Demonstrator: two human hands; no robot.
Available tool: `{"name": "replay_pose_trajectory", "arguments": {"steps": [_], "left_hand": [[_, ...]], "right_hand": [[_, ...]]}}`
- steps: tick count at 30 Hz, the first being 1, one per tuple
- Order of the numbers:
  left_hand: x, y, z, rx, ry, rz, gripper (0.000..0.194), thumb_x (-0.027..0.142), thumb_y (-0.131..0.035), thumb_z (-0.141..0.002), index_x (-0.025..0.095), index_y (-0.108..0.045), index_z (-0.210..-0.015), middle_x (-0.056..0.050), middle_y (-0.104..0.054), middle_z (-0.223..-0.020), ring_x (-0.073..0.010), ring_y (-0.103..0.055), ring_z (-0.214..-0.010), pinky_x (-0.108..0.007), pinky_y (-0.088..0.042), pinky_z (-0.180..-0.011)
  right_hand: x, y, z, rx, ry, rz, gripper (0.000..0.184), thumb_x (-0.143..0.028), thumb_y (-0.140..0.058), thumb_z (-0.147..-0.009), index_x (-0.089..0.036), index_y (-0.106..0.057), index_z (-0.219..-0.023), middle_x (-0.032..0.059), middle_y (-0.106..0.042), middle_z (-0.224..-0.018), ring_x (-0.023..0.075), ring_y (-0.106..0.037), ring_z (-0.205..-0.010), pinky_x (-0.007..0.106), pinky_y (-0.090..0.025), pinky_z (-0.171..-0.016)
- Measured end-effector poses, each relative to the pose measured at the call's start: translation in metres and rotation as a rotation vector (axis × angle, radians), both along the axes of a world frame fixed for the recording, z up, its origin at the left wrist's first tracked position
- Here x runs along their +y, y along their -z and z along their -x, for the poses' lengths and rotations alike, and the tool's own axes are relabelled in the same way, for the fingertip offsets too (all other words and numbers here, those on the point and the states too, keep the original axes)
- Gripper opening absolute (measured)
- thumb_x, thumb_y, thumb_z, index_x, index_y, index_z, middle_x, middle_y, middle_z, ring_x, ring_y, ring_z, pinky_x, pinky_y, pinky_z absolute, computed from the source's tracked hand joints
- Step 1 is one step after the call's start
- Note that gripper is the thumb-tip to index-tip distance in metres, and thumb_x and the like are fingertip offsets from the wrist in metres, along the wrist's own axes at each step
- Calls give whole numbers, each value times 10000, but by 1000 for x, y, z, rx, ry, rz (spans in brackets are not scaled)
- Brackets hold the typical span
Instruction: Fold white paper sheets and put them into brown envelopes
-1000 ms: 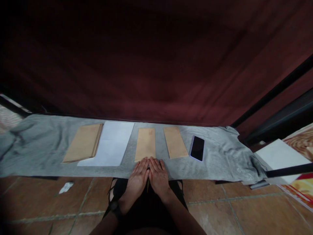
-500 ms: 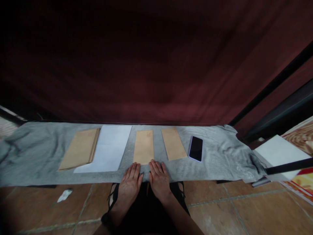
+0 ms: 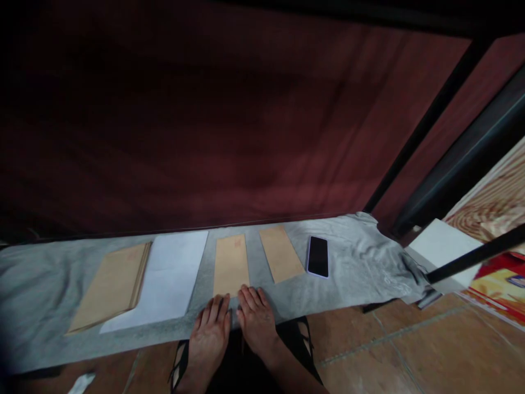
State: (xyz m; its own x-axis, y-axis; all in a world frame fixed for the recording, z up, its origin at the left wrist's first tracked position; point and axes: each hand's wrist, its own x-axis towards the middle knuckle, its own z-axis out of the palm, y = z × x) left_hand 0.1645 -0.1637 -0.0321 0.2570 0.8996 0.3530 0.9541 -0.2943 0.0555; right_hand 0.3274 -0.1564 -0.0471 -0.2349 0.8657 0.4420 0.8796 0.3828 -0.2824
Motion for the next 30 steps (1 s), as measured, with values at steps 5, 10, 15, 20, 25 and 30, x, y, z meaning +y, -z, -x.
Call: {"name": "replay_pose_trajectory", "arguments": {"steps": [5, 10, 15, 20, 25, 30], "left_hand": [[4, 2, -1, -10, 7, -62, 442, 205, -389, -953, 133, -616, -1324, -158, -631, -1361, -319, -536, -1320, -531, -428, -1096], [11, 8, -22, -111, 118, -23, 489, 248, -370, -977, 149, -520, -1432, -123, -525, -1494, -259, -469, -1397, -465, -425, -1131], [11, 18, -25, -128, 109, -26, 482, 265, -374, -981, 169, -542, -1423, -118, -571, -1450, -256, -513, -1362, -459, -447, -1113], [9, 15, -9, -64, 61, -46, 460, 249, -362, -972, 136, -621, -1336, -158, -604, -1403, -292, -546, -1327, -474, -481, -1062], [11, 3, -2, -52, -44, -38, 400, 219, -401, -938, 180, -698, -1204, -154, -652, -1334, -314, -601, -1244, -464, -527, -961], [22, -10, -13, -130, -193, -9, 338, 260, -450, -929, 199, -655, -1190, -147, -669, -1232, -304, -631, -1092, -433, -523, -835]], "right_hand": [[-1, 6, -8, 22, 23, -39, 449, -285, -509, -1002, -213, -514, -1445, 55, -569, -1449, 203, -540, -1323, 426, -348, -1185], [-2, 11, -4, 27, 41, -53, 452, -244, -501, -991, -204, -524, -1440, 65, -585, -1432, 210, -540, -1322, 438, -327, -1197], [-1, 11, -2, -9, 58, -38, 440, -212, -498, -984, -209, -546, -1422, 60, -592, -1425, 205, -546, -1314, 428, -343, -1184], [0, 10, -2, 20, 64, -49, 413, -261, -497, -996, -204, -567, -1399, 51, -591, -1427, 212, -555, -1305, 428, -354, -1174], [-1, 7, -2, -1, 67, -46, 437, -293, -523, -989, -214, -546, -1418, 56, -572, -1446, 213, -546, -1315, 429, -365, -1170], [-1, 4, 2, 11, 103, -34, 441, -293, -532, -981, -213, -553, -1414, 63, -582, -1436, 226, -551, -1309, 446, -338, -1188]]}}
